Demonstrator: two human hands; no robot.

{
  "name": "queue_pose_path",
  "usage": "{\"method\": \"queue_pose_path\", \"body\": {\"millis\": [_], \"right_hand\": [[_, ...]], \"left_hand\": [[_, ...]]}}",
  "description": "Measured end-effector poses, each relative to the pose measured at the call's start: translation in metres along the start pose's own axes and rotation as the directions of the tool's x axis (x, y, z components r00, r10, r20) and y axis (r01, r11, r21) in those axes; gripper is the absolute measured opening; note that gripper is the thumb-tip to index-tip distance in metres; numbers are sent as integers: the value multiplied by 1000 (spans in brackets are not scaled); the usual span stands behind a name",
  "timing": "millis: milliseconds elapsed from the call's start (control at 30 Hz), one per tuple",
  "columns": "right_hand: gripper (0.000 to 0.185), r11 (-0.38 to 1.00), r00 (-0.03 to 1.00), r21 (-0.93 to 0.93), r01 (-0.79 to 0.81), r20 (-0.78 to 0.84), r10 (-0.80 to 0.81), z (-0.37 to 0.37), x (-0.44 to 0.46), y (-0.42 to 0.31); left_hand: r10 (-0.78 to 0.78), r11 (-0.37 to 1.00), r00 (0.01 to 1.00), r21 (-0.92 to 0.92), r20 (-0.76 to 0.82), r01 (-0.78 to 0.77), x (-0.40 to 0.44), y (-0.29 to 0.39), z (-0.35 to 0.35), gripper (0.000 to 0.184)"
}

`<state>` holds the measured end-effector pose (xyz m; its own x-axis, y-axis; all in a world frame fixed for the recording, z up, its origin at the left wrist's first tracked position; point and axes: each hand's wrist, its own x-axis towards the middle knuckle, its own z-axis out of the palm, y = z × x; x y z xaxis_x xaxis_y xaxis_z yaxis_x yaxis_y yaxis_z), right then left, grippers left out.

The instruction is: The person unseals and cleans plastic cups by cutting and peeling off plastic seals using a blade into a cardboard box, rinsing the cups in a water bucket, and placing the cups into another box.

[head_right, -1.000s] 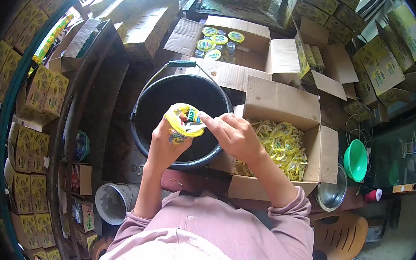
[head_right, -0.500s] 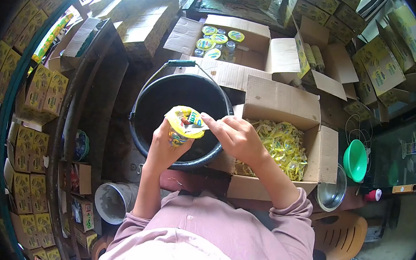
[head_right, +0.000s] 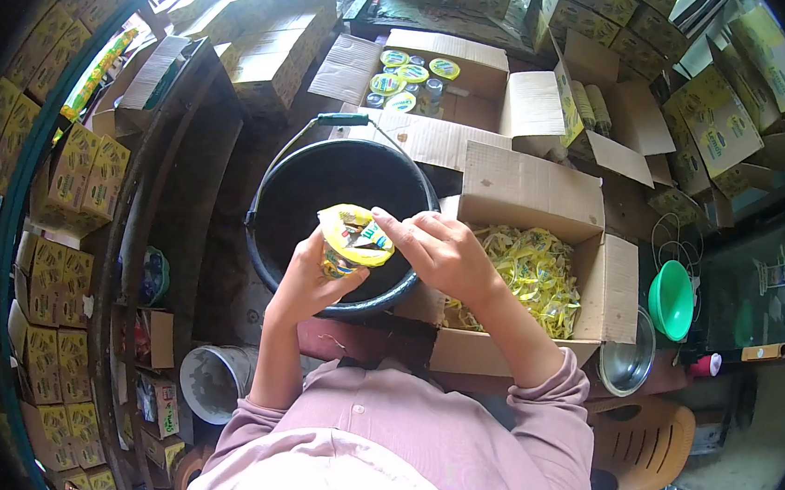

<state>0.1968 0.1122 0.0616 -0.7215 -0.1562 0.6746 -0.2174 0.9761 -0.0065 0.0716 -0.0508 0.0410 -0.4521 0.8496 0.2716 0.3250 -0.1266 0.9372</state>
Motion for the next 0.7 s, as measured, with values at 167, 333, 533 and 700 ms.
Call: {"method": "queue_pose_path", "body": {"millis": [167,333,533,700], "right_hand": [[51,999,997,-6,41,-64,-41,-1,3,1],[51,999,999,16,44,-29,-43,-1,4,0],[42,995,996,59,82,-46,-79,-6,6,1],[40,994,994,42,102,-34,-101,-4,7,3]], "left_hand": [[-24,997,999,-77,39,27,-3,-2,-6,45],[-89,961,985,-248,147,124,-6,-4,-3,44],[-113,919,961,-340,254,198,-6,-3,-13,43],[-96,904,939,-365,329,221,-3,-14,-13,43]]}}
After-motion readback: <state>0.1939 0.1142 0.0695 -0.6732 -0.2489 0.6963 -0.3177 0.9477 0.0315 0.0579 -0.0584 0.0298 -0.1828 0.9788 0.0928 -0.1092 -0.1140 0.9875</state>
